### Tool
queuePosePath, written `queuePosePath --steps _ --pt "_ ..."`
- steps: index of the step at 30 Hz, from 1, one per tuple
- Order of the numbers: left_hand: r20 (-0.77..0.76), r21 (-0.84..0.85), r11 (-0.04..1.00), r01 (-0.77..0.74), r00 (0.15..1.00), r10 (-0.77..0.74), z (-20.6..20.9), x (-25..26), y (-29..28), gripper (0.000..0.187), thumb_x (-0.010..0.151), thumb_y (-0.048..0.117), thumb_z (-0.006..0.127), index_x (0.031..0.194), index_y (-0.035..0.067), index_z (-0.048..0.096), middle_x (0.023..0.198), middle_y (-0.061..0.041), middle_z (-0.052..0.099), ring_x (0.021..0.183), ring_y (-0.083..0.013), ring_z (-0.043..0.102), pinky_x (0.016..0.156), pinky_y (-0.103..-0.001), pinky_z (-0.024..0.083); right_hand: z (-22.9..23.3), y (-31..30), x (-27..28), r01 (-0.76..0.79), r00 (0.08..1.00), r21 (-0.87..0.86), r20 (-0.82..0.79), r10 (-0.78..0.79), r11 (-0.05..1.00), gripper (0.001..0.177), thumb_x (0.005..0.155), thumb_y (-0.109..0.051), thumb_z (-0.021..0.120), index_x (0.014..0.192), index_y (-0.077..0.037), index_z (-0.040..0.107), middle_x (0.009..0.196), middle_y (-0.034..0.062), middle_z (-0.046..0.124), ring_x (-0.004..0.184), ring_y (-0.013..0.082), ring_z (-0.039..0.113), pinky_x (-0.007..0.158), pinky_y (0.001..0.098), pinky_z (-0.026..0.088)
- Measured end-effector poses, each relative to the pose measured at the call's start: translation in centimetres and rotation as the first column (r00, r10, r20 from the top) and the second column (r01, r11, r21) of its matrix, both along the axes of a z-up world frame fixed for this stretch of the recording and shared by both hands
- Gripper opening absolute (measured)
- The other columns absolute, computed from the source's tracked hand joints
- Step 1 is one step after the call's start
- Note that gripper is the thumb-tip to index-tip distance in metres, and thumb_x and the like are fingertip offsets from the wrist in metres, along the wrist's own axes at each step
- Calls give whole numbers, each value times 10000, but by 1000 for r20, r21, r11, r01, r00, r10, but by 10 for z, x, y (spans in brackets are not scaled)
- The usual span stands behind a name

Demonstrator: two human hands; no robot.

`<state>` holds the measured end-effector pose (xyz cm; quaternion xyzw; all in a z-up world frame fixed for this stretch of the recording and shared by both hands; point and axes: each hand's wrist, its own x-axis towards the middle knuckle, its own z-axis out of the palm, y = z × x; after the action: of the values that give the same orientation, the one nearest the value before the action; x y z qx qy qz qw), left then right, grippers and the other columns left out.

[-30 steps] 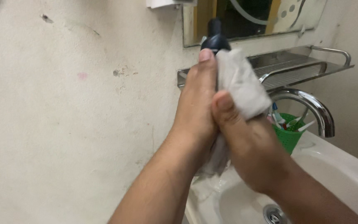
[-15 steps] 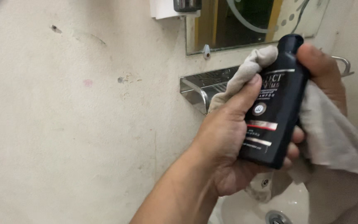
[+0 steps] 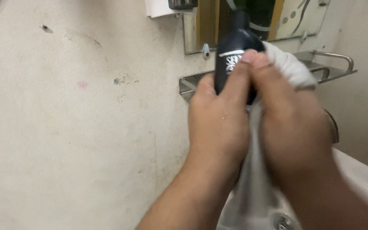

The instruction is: The person hangs multiple pink sachets on a wall-mounted metal rack, then picks up a black shampoo bottle, rinses it under the tap, and wipes it dry with a cloth. The sachets remain hanging on the rack and the bottle is left clean and dry.

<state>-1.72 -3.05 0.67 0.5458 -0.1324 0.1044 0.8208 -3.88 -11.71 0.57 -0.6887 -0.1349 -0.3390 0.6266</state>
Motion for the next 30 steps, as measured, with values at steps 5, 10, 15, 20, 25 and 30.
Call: queuePosePath --steps 5,10,15,20,25,30 --pt "144 -91 995 -41 988 54 -4 -1 1 572 946 531 634 1090 -18 703 984 -87 668 913 -193 691 784 -334 592 -19 15 -27 -179 963 -39 197 183 983 399 1041 -207 438 1354 16 545 1276 81 662 1221 161 627 1047 300 481" --pt "225 -76 989 -126 964 140 -1 -4 -2 622 970 588 541 1177 4 594 1038 -102 559 931 -192 656 772 -353 640 -16 15 -31 -115 968 -114 212 137 987 370 1062 -162 445 1360 38 538 1286 103 662 1227 174 642 1045 326 510" --pt "103 -210 933 294 955 -278 12 -11 12 821 1079 626 349 1196 -164 539 959 -281 591 893 -394 624 772 -461 561 -20 2 -23 -392 916 325 58 396 861 335 1099 -204 488 1244 47 655 1051 118 720 931 173 710 814 357 595" --pt "428 -212 908 362 870 -247 9 6 27 562 1074 511 432 1387 66 571 1142 -88 699 1153 -199 620 1027 -346 478 -39 -16 -11 -273 883 540 -188 430 796 394 1112 -340 562 1126 4 755 928 70 719 786 133 676 717 320 555" --pt "412 -295 836 463 851 -326 -3 22 40 420 1069 391 631 1294 37 605 998 -68 672 1034 -188 647 926 -358 538 -36 -14 -9 121 888 345 -456 54 931 463 1065 -423 580 985 -9 772 815 49 692 683 122 614 633 317 504" --pt "378 -368 792 487 856 -351 -3 34 49 321 967 335 784 1007 71 606 807 -40 665 730 -173 672 679 -345 587 -21 -14 -31 96 975 291 -220 -31 952 418 1089 -343 521 899 18 609 703 113 634 561 215 603 569 362 541"
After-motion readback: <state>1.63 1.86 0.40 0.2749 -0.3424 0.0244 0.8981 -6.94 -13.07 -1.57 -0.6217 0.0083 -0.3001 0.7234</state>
